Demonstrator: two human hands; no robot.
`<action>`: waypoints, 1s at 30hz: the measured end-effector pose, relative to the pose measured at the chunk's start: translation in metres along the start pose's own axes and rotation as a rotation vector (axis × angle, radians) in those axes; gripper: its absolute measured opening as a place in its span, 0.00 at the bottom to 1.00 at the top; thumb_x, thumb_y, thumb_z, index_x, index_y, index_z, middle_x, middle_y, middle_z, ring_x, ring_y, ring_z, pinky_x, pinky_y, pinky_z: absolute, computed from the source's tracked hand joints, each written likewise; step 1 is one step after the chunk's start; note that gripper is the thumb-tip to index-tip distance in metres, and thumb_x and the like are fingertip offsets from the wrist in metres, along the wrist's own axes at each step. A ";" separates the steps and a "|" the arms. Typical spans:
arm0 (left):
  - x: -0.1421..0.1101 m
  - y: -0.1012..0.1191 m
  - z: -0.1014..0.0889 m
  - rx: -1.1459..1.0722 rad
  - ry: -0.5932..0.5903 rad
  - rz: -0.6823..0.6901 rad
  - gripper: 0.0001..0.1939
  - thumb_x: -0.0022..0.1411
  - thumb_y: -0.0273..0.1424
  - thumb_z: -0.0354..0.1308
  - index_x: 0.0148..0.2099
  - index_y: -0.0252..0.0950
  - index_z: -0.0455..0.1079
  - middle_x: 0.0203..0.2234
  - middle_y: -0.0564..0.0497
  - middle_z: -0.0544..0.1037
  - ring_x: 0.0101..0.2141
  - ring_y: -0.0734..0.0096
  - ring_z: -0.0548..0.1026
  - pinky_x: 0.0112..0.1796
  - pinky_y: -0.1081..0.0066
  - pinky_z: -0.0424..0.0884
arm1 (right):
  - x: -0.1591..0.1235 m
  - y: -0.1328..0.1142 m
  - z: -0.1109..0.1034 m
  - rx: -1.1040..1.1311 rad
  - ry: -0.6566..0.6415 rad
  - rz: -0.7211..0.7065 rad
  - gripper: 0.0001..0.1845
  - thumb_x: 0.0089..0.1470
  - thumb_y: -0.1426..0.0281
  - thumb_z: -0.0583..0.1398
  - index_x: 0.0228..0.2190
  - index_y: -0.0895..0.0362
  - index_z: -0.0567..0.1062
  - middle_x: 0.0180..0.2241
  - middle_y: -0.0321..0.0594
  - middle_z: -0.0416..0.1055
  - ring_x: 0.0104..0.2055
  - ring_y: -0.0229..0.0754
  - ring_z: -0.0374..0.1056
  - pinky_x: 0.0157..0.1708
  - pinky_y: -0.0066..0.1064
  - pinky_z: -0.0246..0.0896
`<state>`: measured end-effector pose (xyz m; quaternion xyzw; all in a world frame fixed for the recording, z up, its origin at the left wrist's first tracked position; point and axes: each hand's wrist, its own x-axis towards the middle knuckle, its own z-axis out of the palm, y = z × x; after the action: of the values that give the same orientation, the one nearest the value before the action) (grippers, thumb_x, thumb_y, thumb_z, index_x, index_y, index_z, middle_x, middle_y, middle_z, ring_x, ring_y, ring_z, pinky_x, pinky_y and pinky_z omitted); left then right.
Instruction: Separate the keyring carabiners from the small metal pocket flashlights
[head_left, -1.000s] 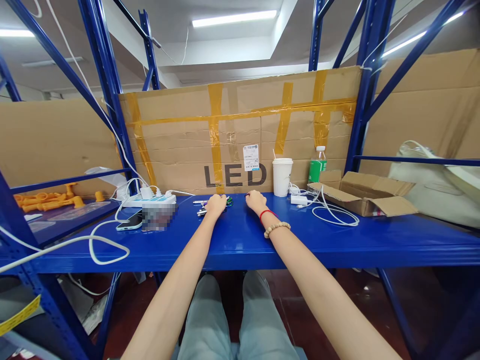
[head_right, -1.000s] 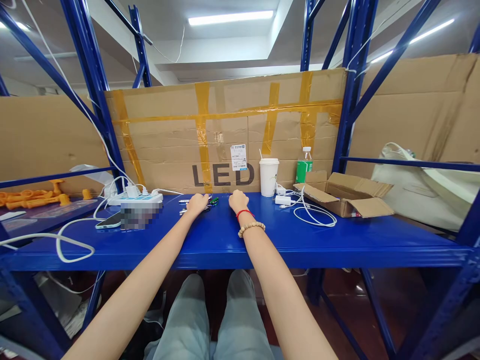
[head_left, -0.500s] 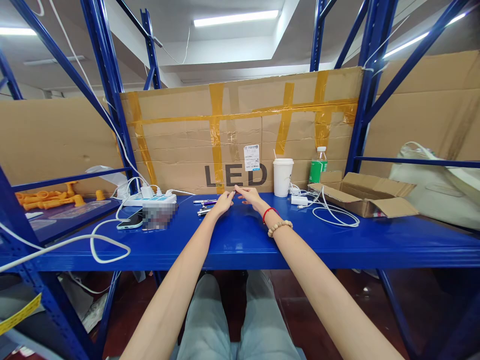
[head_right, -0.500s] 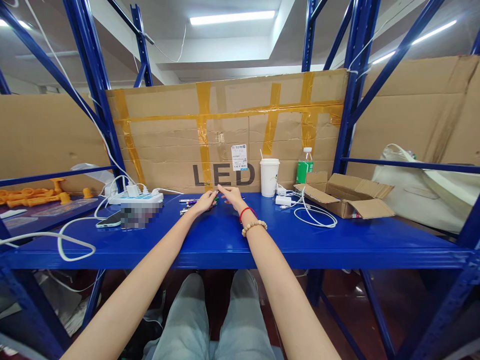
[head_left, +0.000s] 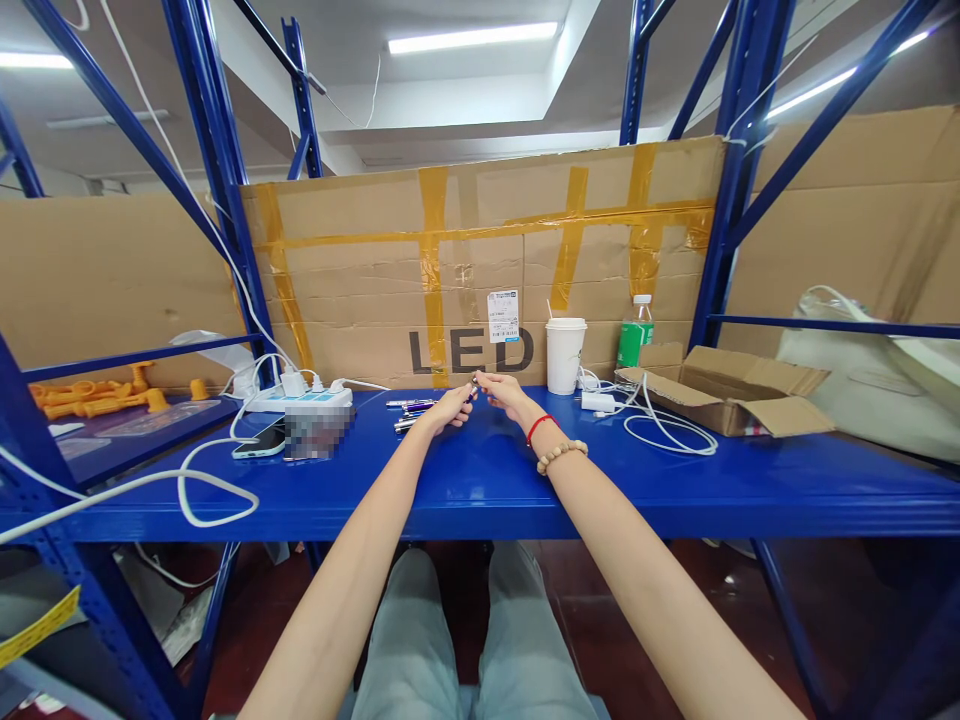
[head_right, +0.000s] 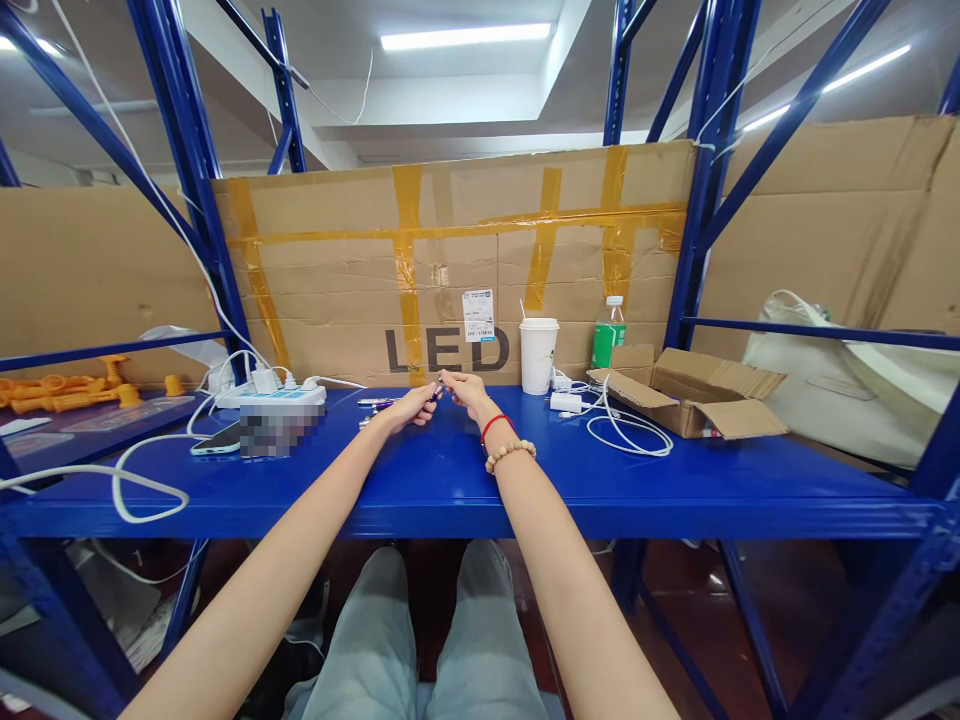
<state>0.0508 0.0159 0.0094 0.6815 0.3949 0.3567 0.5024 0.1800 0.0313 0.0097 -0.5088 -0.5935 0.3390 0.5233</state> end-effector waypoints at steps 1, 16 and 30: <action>0.000 0.000 0.000 -0.007 0.007 0.003 0.17 0.62 0.44 0.41 0.29 0.37 0.54 0.13 0.62 0.48 0.12 0.85 0.45 0.15 0.82 0.41 | -0.001 0.001 -0.001 -0.038 0.016 -0.003 0.17 0.51 0.62 0.56 0.38 0.58 0.75 0.29 0.39 0.72 0.27 0.30 0.65 0.23 0.19 0.58; 0.016 -0.013 -0.011 0.346 0.581 0.187 0.09 0.56 0.33 0.52 0.37 0.35 0.69 0.35 0.49 0.75 0.37 0.70 0.71 0.38 0.74 0.66 | 0.003 0.014 0.009 -0.349 -0.233 -0.265 0.15 0.36 0.71 0.65 0.31 0.59 0.77 0.32 0.38 0.75 0.35 0.37 0.69 0.36 0.25 0.63; -0.007 -0.003 -0.008 1.145 0.585 -0.071 0.10 0.55 0.33 0.55 0.41 0.39 0.69 0.44 0.44 0.70 0.48 0.58 0.63 0.46 0.62 0.56 | -0.001 0.011 -0.017 -0.741 0.181 -0.026 0.13 0.53 0.69 0.53 0.40 0.53 0.72 0.44 0.44 0.70 0.47 0.46 0.64 0.42 0.37 0.58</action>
<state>0.0400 0.0138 0.0077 0.7029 0.6657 0.2439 -0.0577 0.1996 0.0308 0.0026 -0.6839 -0.6337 0.0485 0.3584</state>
